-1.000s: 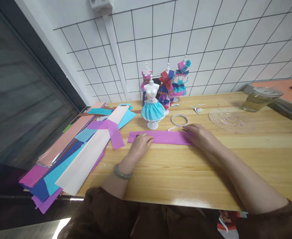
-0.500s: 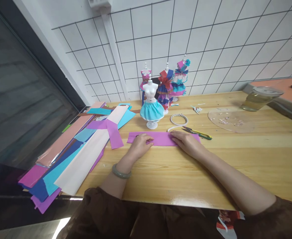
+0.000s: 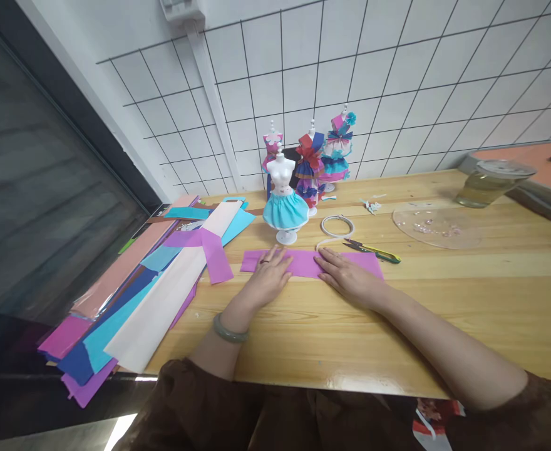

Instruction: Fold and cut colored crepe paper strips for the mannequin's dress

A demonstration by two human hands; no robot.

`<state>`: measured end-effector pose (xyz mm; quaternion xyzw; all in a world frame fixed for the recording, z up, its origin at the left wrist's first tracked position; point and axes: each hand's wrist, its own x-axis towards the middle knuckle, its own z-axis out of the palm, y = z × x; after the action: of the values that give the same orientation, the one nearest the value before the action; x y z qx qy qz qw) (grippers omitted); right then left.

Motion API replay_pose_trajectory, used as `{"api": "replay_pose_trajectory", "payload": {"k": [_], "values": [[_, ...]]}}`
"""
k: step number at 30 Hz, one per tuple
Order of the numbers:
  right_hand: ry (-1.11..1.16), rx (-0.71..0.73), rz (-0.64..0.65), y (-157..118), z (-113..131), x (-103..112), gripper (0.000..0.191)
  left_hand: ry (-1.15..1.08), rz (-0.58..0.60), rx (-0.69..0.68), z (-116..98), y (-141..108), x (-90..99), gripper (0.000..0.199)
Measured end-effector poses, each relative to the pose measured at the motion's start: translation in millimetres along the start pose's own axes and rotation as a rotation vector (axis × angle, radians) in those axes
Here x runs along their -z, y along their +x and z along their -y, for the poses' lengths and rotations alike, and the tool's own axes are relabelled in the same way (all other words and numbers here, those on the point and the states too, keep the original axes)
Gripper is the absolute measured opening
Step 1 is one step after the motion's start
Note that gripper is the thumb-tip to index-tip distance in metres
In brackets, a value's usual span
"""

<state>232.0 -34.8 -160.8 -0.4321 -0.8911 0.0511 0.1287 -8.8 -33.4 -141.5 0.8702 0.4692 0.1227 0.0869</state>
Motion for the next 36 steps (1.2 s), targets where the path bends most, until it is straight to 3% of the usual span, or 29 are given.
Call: {"api": "replay_pose_trajectory", "payload": {"k": [3, 8, 15, 26, 32, 36], "values": [[-0.015, -0.011, 0.032, -2, 1, 0, 0.058, 0.048, 0.115, 0.075, -4, -3, -2.2, 0.049], [-0.062, -0.065, 0.090, -6, 4, -1, 0.064, 0.083, 0.167, 0.154, -8, -7, -3.1, 0.059], [-0.109, -0.066, 0.080, -10, 1, -6, 0.065, 0.057, 0.138, 0.167, -6, -12, 0.0, 0.070], [-0.082, -0.052, 0.045, -10, 0, -9, 0.066, 0.064, 0.095, 0.113, -1, -16, -3.1, 0.068], [-0.091, -0.048, 0.038, -10, -1, -11, 0.067, 0.167, -0.009, 0.079, 4, -32, 9.1, 0.063], [-0.094, -0.042, 0.030, -10, -1, -13, 0.068, 0.210, -0.208, 0.172, 29, -52, 29.8, 0.057]]}}
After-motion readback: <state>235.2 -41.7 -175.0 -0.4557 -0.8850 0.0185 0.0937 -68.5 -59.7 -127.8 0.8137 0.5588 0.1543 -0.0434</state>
